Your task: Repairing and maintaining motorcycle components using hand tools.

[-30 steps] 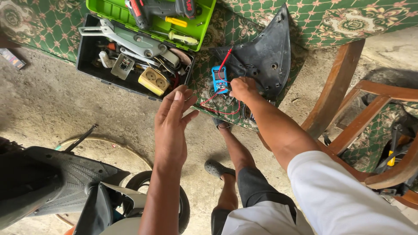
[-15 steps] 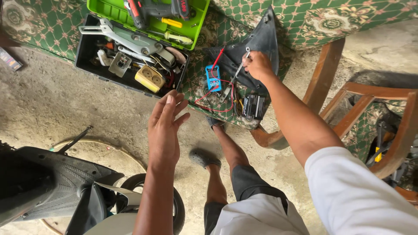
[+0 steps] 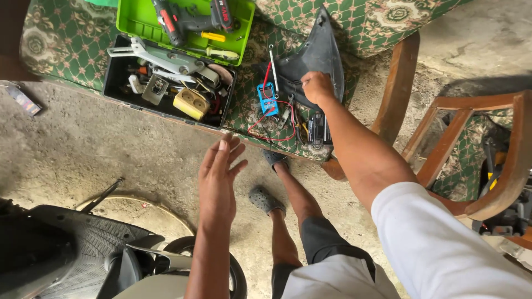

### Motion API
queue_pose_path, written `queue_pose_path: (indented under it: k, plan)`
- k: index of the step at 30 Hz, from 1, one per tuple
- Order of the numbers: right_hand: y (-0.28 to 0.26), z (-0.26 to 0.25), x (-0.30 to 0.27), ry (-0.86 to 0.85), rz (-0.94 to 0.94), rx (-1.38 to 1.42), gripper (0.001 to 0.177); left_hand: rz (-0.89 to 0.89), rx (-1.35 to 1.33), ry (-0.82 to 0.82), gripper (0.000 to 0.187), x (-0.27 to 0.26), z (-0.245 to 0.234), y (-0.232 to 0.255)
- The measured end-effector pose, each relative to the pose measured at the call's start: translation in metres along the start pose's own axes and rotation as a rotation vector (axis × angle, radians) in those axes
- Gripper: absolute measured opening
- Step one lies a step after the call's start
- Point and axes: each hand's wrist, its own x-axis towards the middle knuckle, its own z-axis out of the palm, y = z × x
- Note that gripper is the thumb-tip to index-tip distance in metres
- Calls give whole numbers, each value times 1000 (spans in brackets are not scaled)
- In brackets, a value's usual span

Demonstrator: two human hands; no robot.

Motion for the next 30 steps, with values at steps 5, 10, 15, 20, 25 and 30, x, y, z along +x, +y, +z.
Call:
queue_pose_path:
  k: [5,10,15,20,25,30]
  plan:
    - [18,52,24,-53,45,153,15,-94,-50,42,52,14,-10,-22]
    - [-20,60,55,-158,108,315,17,-88,-49,36,51,50,0,-6]
    - [-3,67,87,-520,262,150,20,-68,-62,16,51,82,11,2]
    - [-7,65,77,-339,294,365,19,-92,-54,20,52,99,22,2]
    - [-50,84,87,-71,-81,-14,22,-99,-20,20,51,109,32,4]
    - [-90,78,83,-54,-28,-5,24,-104,-4,25,52,111,30,6]
